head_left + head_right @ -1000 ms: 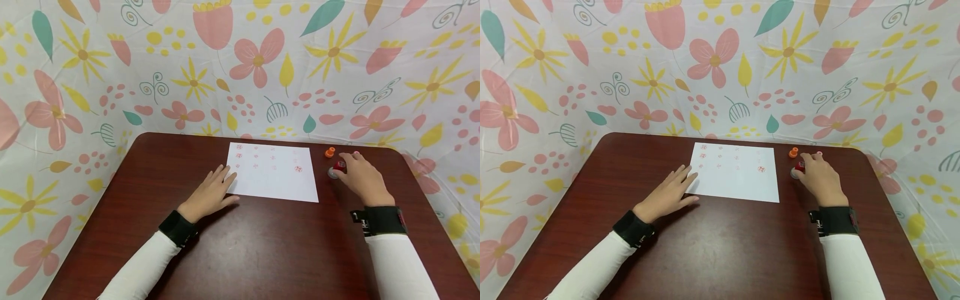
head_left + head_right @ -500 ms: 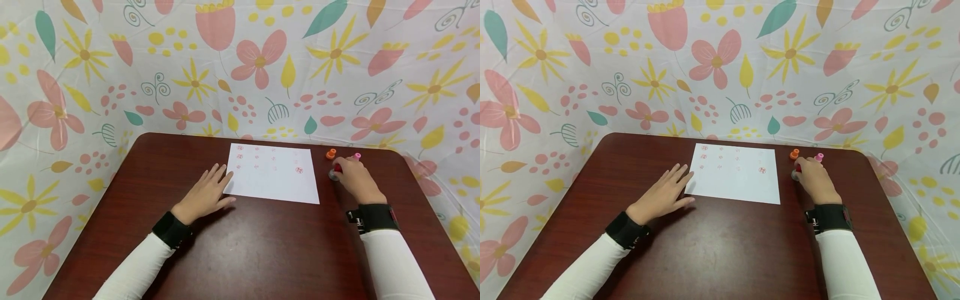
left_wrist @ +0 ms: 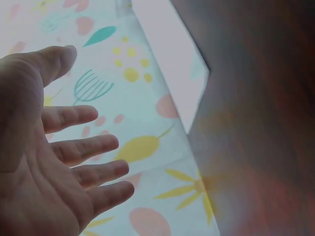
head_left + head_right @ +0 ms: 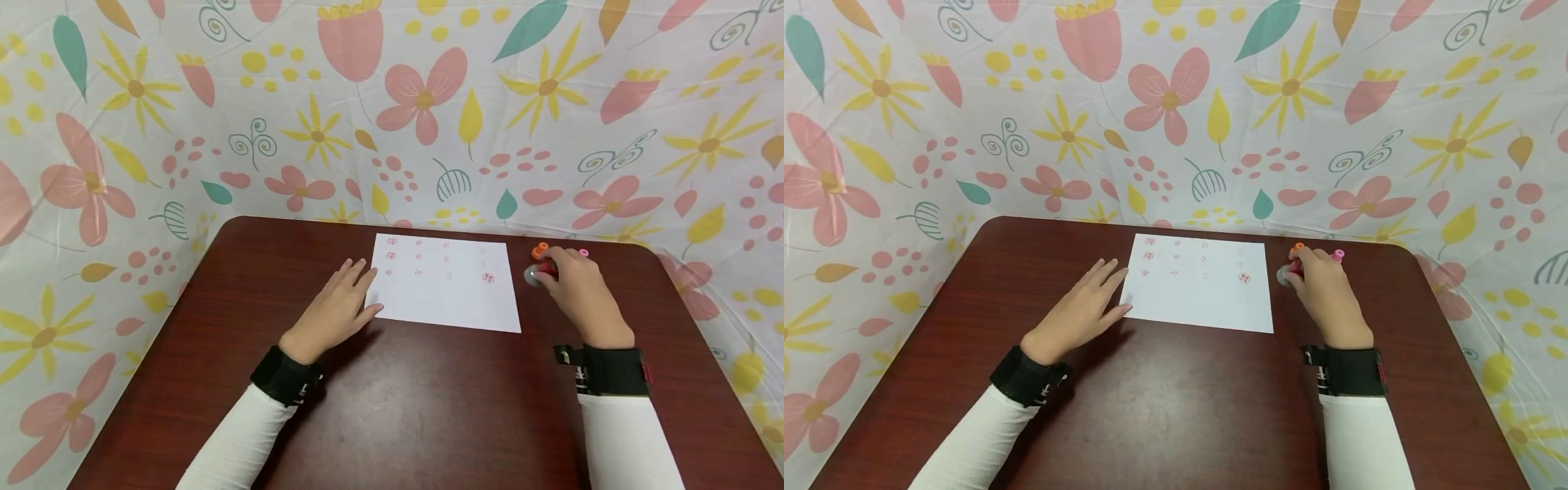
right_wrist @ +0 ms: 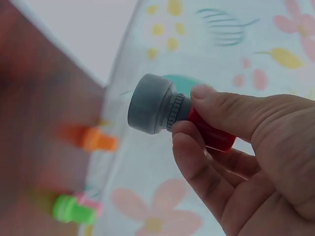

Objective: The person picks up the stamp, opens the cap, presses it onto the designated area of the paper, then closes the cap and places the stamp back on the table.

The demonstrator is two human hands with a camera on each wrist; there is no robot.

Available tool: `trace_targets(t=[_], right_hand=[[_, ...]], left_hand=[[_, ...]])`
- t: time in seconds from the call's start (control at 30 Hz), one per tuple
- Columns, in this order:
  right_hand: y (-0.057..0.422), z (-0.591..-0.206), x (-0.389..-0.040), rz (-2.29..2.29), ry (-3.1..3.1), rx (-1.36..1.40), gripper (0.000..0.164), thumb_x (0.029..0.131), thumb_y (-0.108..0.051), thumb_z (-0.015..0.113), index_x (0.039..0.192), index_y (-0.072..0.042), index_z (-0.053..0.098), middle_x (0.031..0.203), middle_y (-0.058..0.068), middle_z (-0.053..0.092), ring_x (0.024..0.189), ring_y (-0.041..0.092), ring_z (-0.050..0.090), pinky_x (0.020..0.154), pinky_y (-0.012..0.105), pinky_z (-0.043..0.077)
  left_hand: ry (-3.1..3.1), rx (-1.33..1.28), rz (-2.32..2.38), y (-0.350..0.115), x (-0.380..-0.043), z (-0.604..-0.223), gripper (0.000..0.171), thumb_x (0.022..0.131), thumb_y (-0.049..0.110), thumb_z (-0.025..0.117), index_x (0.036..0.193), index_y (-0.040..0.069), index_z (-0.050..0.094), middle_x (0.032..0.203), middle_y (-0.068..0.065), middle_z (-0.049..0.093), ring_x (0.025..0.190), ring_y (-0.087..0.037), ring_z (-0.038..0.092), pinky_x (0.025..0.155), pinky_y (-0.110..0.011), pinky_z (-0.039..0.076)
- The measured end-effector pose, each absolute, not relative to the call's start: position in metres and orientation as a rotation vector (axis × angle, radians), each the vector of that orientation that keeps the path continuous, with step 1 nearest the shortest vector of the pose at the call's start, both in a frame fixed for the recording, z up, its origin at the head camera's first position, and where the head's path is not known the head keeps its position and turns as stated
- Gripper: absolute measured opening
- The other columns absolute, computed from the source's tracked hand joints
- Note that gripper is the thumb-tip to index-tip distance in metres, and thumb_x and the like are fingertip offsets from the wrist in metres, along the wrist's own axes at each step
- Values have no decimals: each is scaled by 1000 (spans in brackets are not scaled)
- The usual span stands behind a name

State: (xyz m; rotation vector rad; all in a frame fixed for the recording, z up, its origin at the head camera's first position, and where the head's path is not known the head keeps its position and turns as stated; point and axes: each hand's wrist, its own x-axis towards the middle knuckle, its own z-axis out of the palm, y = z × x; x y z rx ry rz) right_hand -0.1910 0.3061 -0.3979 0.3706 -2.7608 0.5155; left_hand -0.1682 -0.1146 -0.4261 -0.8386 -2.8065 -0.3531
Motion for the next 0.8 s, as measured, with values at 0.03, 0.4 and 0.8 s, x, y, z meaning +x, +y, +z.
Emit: trace_targets(t=[0.03,0.4,0.8], right_hand=[[301,-393,-188,519,-2742,375,39,87,-4,82,118,9,60,99,28,65,85,40,62,79,63,56],[240,-355,-167,691,-2635,398,41,87,-8,83,123,2,63,107,21,68,86,33,64,79,56,61],[201,-344,-147,875,-2518,550,41,81,-3,87,117,-3,68,102,12,73,88,25,70,77,48,64]], left_hand=[[-2796,-839,-374,-112,-168,-424,60,101,36,67,148,0,51,152,-27,50,143,-46,47,117,-53,42],[-2739,-831,-736,-79,-170,-402,56,101,30,68,149,5,51,151,-19,52,137,-35,53,107,-46,52],[-2585,-867,-1295,-54,-168,-393,52,98,21,73,146,7,56,141,-10,62,125,-23,63,103,-39,55]])
